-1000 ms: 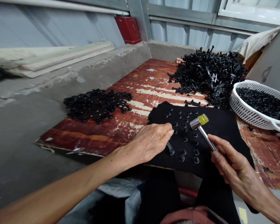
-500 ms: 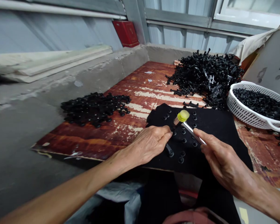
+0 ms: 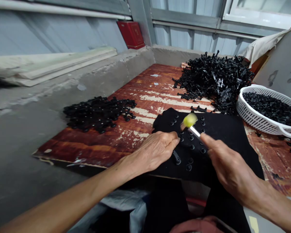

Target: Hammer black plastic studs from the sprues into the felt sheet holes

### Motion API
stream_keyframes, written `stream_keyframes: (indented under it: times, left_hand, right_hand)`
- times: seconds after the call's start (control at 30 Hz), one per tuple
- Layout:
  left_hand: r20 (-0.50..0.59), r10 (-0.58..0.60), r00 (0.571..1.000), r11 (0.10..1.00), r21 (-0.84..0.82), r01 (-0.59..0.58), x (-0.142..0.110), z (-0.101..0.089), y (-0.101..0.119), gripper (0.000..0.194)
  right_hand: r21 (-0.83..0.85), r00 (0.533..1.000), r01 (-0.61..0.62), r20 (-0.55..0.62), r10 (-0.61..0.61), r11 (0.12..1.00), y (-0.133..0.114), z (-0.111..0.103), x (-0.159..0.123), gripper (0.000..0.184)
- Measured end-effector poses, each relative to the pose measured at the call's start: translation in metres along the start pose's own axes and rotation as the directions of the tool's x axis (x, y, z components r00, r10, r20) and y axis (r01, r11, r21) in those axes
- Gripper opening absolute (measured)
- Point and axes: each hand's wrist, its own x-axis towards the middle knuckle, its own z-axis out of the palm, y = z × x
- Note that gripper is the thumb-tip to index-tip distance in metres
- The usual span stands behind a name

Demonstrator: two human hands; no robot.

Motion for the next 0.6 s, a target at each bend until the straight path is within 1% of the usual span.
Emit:
stream_keyframes:
  times: [0.07, 0.1, 0.2, 0.3, 0.33, 0.43, 0.47, 0.57, 0.6]
  left_hand:
    - [-0.010, -0.012, 1.000, 1.000, 0.020, 0.012, 0.0001, 0.0008, 0.0008, 0.032]
    - [-0.012, -0.014, 1.000, 1.000, 0.027, 0.015, 0.0001, 0.0009, 0.0018, 0.032]
    - [-0.007, -0.008, 1.000, 0.999, 0.034, 0.008, -0.0004, 0.0006, 0.0044, 0.031]
    - [-0.016, 0.000, 1.000, 0.999, 0.048, 0.001, -0.0011, 0.0013, 0.0043, 0.032]
    - [-0.021, 0.008, 1.000, 0.999, 0.051, -0.007, -0.0013, 0.0019, 0.0035, 0.032]
    - [-0.031, 0.028, 0.999, 0.998, 0.049, -0.027, -0.0014, 0.0032, 0.0010, 0.031]
    - [-0.031, 0.023, 0.999, 0.999, 0.048, -0.022, -0.0012, 0.0030, 0.0006, 0.031]
    - [-0.024, -0.015, 1.000, 0.998, 0.055, 0.016, -0.0006, 0.0008, 0.0024, 0.031]
    - [-0.015, -0.030, 0.999, 0.998, 0.057, 0.030, -0.0004, 0.0001, 0.0042, 0.031]
  right_hand:
    - [-0.039, 0.996, -0.009, 0.083, 0.012, 0.999, 0.0002, -0.0004, 0.0016, 0.056]
    - [-0.039, 0.996, -0.004, 0.089, 0.007, 0.999, 0.0002, -0.0008, 0.0023, 0.055]
    - [-0.023, 0.999, 0.008, 0.039, -0.007, 1.000, 0.0002, -0.0023, 0.0036, 0.052]
    - [-0.045, 0.994, -0.004, 0.105, 0.009, 0.999, 0.0011, -0.0029, 0.0040, 0.049]
    - [-0.041, 0.995, -0.007, 0.103, 0.011, 0.999, 0.0016, -0.0029, 0.0039, 0.048]
    - [0.002, 1.000, -0.005, -0.006, 0.005, 1.000, 0.0036, -0.0030, 0.0030, 0.048]
    - [0.007, 1.000, -0.005, -0.010, 0.005, 1.000, 0.0043, -0.0030, 0.0026, 0.049]
    - [0.011, 0.997, -0.022, 0.080, 0.021, 1.000, 0.0055, -0.0023, 0.0016, 0.049]
    - [0.032, 0.997, -0.029, 0.066, 0.027, 0.999, 0.0053, -0.0016, 0.0015, 0.049]
